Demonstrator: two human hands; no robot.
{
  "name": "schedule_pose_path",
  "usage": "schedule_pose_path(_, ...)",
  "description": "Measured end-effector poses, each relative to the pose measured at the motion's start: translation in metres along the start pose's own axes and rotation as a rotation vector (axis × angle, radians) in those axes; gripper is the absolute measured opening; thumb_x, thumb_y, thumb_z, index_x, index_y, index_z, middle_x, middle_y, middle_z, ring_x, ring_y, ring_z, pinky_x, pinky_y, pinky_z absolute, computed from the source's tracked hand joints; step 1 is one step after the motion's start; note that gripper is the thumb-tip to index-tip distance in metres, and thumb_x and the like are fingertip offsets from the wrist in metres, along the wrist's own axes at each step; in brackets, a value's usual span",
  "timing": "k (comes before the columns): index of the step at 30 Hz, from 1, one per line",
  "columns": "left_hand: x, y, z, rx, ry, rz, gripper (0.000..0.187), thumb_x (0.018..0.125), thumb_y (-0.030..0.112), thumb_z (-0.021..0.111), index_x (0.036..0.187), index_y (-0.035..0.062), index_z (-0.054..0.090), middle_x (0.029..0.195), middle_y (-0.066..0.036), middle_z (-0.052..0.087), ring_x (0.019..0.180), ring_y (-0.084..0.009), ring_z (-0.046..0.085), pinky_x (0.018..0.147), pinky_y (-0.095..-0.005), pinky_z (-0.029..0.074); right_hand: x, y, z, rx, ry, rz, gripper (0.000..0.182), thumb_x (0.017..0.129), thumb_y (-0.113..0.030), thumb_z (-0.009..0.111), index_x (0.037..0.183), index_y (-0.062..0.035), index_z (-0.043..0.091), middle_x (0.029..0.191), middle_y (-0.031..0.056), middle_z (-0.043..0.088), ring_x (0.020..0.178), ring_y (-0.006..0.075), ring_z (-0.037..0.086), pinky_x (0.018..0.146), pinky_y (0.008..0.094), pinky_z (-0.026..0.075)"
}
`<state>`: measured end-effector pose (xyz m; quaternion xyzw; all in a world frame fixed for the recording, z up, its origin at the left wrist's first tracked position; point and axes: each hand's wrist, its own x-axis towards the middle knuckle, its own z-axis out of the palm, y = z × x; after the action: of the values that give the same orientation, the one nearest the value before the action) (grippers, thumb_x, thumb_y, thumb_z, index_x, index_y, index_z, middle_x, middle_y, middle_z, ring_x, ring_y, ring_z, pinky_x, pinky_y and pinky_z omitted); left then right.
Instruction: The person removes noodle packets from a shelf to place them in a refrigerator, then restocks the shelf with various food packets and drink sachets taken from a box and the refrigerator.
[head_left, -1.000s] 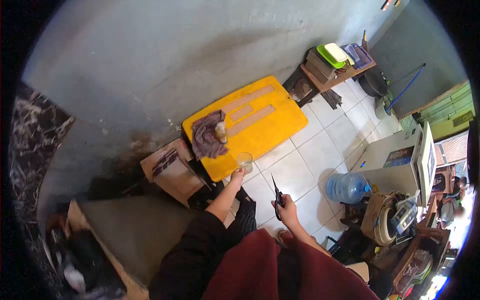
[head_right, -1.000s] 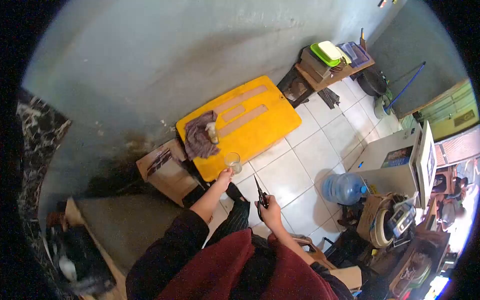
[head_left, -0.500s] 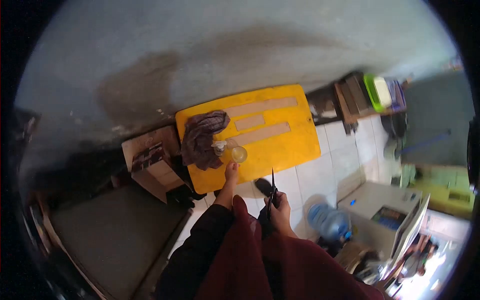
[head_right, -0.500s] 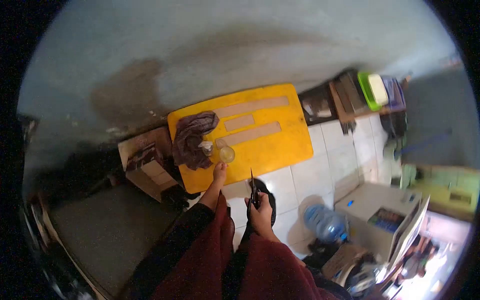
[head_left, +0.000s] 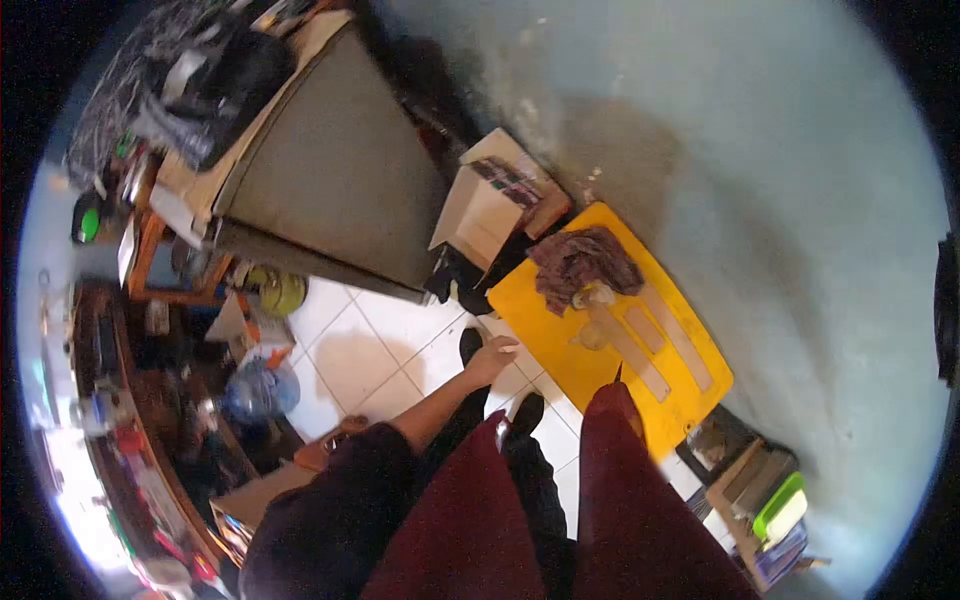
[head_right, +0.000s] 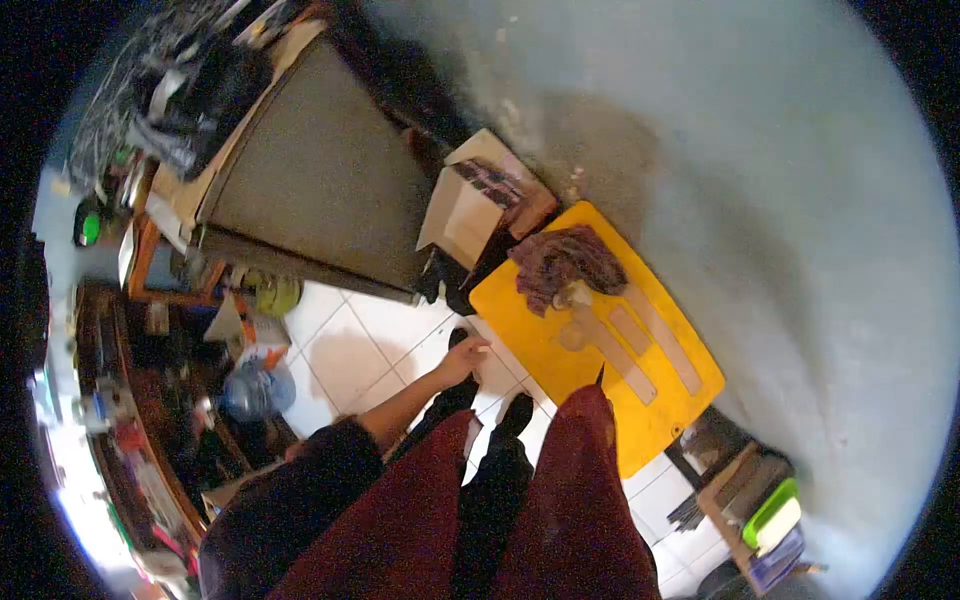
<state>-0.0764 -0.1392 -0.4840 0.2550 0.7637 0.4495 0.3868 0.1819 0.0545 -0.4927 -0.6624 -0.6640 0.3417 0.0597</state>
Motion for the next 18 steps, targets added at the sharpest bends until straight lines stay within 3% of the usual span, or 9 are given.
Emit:
schedule_pose_path(1, -0.017, -0.011, -0.013, -0.135, 0.089, 0.008, 0.027, 0.083, 0.022, 0.052, 0.106, 0.0057, 0.052, 0.094, -0.013, 0.056, 0.092, -0.0200, 0.054, 0.079, -0.0311, 0.043, 0.010, 0.000, -0.001, 0.002, 0.012, -0.045, 0.041, 0.065, -0.026, 0.067, 0.092, 0.0045, 0.059, 0.081, 0.0163, 0.062, 0.075, 0.0275, 0.060, 0.069, 0.0325, 0.046)
schedule_pose_path(4, -0.089, -0.002, -0.053, -0.193, 0.301, -0.247, 0.023, 0.084, 0.015, 0.051, 0.105, 0.0053, 0.053, 0.085, -0.008, 0.056, 0.079, -0.0136, 0.057, 0.073, -0.0257, 0.044, 0.031, -0.027, 0.026, 0.011, -0.060, -0.251, 0.039, 0.068, -0.023, 0.065, 0.094, 0.0044, 0.058, 0.085, 0.0160, 0.061, 0.078, 0.0267, 0.059, 0.071, 0.0323, 0.046)
schedule_pose_path(8, -0.183, -0.013, -0.069, -0.083, 0.638, -0.390, 0.021, 0.082, 0.011, 0.052, 0.102, 0.0082, 0.055, 0.102, -0.012, 0.054, 0.088, -0.0239, 0.058, 0.076, -0.0322, 0.045, 0.018, -0.095, 0.072, 0.002, -0.285, -0.580, 0.035, 0.072, -0.020, 0.062, 0.097, 0.0042, 0.056, 0.090, 0.0156, 0.060, 0.083, 0.0256, 0.058, 0.075, 0.0320, 0.045)
schedule_pose_path(12, -0.254, 0.015, -0.078, -0.324, 0.851, -0.517, 0.021, 0.080, 0.009, 0.053, 0.101, 0.0080, 0.054, 0.104, -0.012, 0.054, 0.093, -0.0257, 0.056, 0.081, -0.0339, 0.044, 0.003, -0.184, 0.080, 0.052, -0.375, -0.845, 0.032, 0.075, -0.016, 0.058, 0.100, 0.0041, 0.055, 0.095, 0.0152, 0.059, 0.087, 0.0245, 0.057, 0.078, 0.0318, 0.044)
schedule_pose_path(13, -0.271, 0.027, -0.081, -0.359, 0.903, -0.518, 0.021, 0.080, 0.009, 0.053, 0.101, 0.0080, 0.054, 0.104, -0.012, 0.054, 0.093, -0.0257, 0.056, 0.081, -0.0339, 0.044, -0.001, -0.209, 0.075, 0.081, -0.369, -0.904, 0.031, 0.076, -0.015, 0.057, 0.101, 0.0040, 0.054, 0.096, 0.0151, 0.059, 0.088, 0.0243, 0.057, 0.079, 0.0317, 0.044)
schedule_pose_path(16, -0.326, 0.055, -0.097, 0.005, 1.142, -0.199, 0.021, 0.075, 0.000, 0.053, 0.094, 0.0071, 0.055, 0.104, -0.010, 0.055, 0.096, -0.0277, 0.053, 0.080, -0.0336, 0.042, -0.028, -0.281, 0.054, 0.197, -0.328, -1.055, 0.029, 0.079, -0.012, 0.055, 0.104, 0.0039, 0.053, 0.100, 0.0148, 0.058, 0.092, 0.0234, 0.056, 0.081, 0.0315, 0.044)
schedule_pose_path(18, -0.376, 0.075, -0.116, 0.074, 1.265, -0.138, 0.020, 0.073, -0.001, 0.054, 0.092, 0.0067, 0.056, 0.103, -0.010, 0.056, 0.094, -0.0282, 0.053, 0.079, -0.0345, 0.043, -0.061, -0.315, 0.037, 0.274, -0.284, -1.137, 0.028, 0.081, -0.011, 0.053, 0.105, 0.0038, 0.052, 0.103, 0.0146, 0.058, 0.094, 0.0229, 0.056, 0.083, 0.0314, 0.043)
